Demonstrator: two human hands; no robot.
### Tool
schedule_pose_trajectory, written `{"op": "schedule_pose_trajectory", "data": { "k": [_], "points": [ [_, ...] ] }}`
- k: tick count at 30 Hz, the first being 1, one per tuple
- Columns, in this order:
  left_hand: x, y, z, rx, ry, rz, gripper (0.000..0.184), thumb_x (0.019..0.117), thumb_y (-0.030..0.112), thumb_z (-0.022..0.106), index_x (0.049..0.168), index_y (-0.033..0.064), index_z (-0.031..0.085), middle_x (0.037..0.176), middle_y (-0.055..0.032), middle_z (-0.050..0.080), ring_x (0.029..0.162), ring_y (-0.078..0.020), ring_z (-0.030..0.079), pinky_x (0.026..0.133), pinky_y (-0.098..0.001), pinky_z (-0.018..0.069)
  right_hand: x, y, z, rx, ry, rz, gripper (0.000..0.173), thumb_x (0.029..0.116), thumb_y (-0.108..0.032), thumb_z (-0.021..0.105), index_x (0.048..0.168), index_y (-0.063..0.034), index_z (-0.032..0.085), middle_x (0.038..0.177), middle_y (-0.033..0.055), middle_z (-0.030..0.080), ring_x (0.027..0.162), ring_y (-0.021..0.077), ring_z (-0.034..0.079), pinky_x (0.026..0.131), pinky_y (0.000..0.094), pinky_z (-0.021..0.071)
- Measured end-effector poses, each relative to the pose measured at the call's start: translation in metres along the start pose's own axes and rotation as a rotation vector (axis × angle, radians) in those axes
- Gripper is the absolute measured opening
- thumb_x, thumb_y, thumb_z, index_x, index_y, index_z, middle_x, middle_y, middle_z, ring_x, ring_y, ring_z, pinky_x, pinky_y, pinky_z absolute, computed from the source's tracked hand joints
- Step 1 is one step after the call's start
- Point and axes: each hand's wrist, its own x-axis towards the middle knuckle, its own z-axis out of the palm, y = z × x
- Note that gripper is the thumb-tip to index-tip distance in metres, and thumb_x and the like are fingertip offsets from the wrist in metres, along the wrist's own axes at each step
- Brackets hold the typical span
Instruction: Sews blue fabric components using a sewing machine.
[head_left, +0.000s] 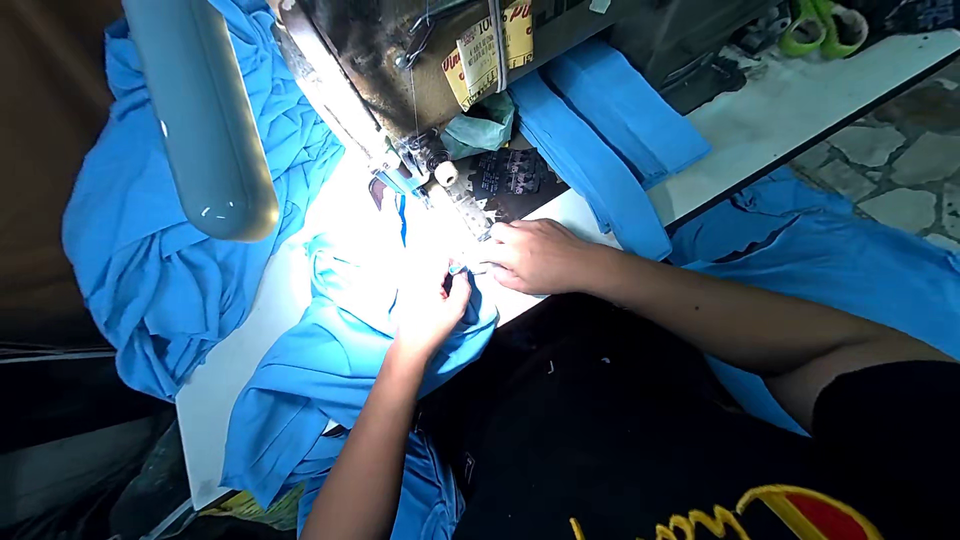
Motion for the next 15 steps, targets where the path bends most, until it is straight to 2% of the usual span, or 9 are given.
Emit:
{"op": "schedule_pose_trajectory", "data": {
  "k": [3,6,7,9,11,13,15],
  "points": [
    [0.004,0.002,-0.003,-0.002,0.0,-0.011,0.015,0.0966,0.013,0.056,0.093,0.0044,0.068,0.078,-0.0035,0.062,0.07,-0.0086,0.059,0.064,-0.0266,0.048,0.007,0.003,0.007,0.016,0.025,-0.041,0.023,0.0925,-0.02,0.062,0.101,-0.0016,0.072,0.09,0.0162,0.068,0.081,0.0336,0.07,0.065,0.0474,0.0549],
    [0.004,0.003,-0.004,0.022,-0.02,-0.021,0.017,0.0984,0.013,0.054,0.098,0.0032,0.068,0.08,-0.0057,0.063,0.072,-0.0116,0.06,0.066,-0.0303,0.0501,0.013,0.005,0.016,0.049,0.077,-0.103,0.025,0.0937,-0.023,0.061,0.088,-0.0009,0.07,0.081,0.0151,0.066,0.078,0.0316,0.069,0.064,0.046,0.0534],
    [0.005,0.004,-0.004,0.031,-0.016,-0.025,0.017,0.0986,0.013,0.054,0.098,0.0036,0.069,0.079,-0.0051,0.064,0.07,-0.0109,0.061,0.065,-0.0294,0.0505,0.014,0.005,0.019,0.058,0.085,-0.113,0.026,0.0947,-0.023,0.059,0.088,-0.0009,0.07,0.082,0.015,0.067,0.079,0.0312,0.07,0.066,0.0462,0.0541],
    [0.005,0.004,-0.003,0.051,-0.005,-0.014,0.017,0.0978,0.013,0.055,0.096,0.0036,0.068,0.078,-0.0053,0.063,0.071,-0.0119,0.061,0.066,-0.0307,0.0506,0.017,0.004,0.023,0.069,0.106,-0.127,0.026,0.095,-0.022,0.058,0.096,-0.0007,0.073,0.087,0.0148,0.072,0.083,0.0305,0.072,0.07,0.0465,0.0562],
    [0.004,0.004,-0.002,0.062,-0.001,-0.003,0.017,0.0979,0.013,0.055,0.097,0.0021,0.069,0.083,-0.0082,0.065,0.078,-0.0158,0.063,0.072,-0.0353,0.0515,0.017,0.001,0.026,0.076,0.134,-0.125,0.026,0.0941,-0.02,0.056,0.099,-0.0011,0.073,0.085,0.0141,0.072,0.081,0.0302,0.072,0.067,0.0465,0.0561],
    [0.004,0.003,-0.002,0.075,0.006,0.006,0.018,0.0989,0.013,0.055,0.097,0.0022,0.069,0.084,-0.0088,0.066,0.08,-0.017,0.064,0.073,-0.0368,0.0523,0.014,0.0,0.028,0.059,0.133,-0.095,0.028,0.0968,-0.021,0.054,0.089,-0.0017,0.072,0.08,0.0135,0.07,0.076,0.0299,0.071,0.063,0.0464,0.0547],
    [0.003,0.002,0.0,0.089,0.036,0.028,0.018,0.0986,0.013,0.054,0.096,0.0015,0.069,0.083,-0.0096,0.065,0.078,-0.018,0.063,0.072,-0.0372,0.0516,0.009,0.002,0.027,0.025,0.124,-0.055,0.031,0.0996,-0.023,0.053,0.084,-0.0021,0.071,0.078,0.0131,0.069,0.074,0.0298,0.07,0.062,0.0464,0.0548]
  ]
}}
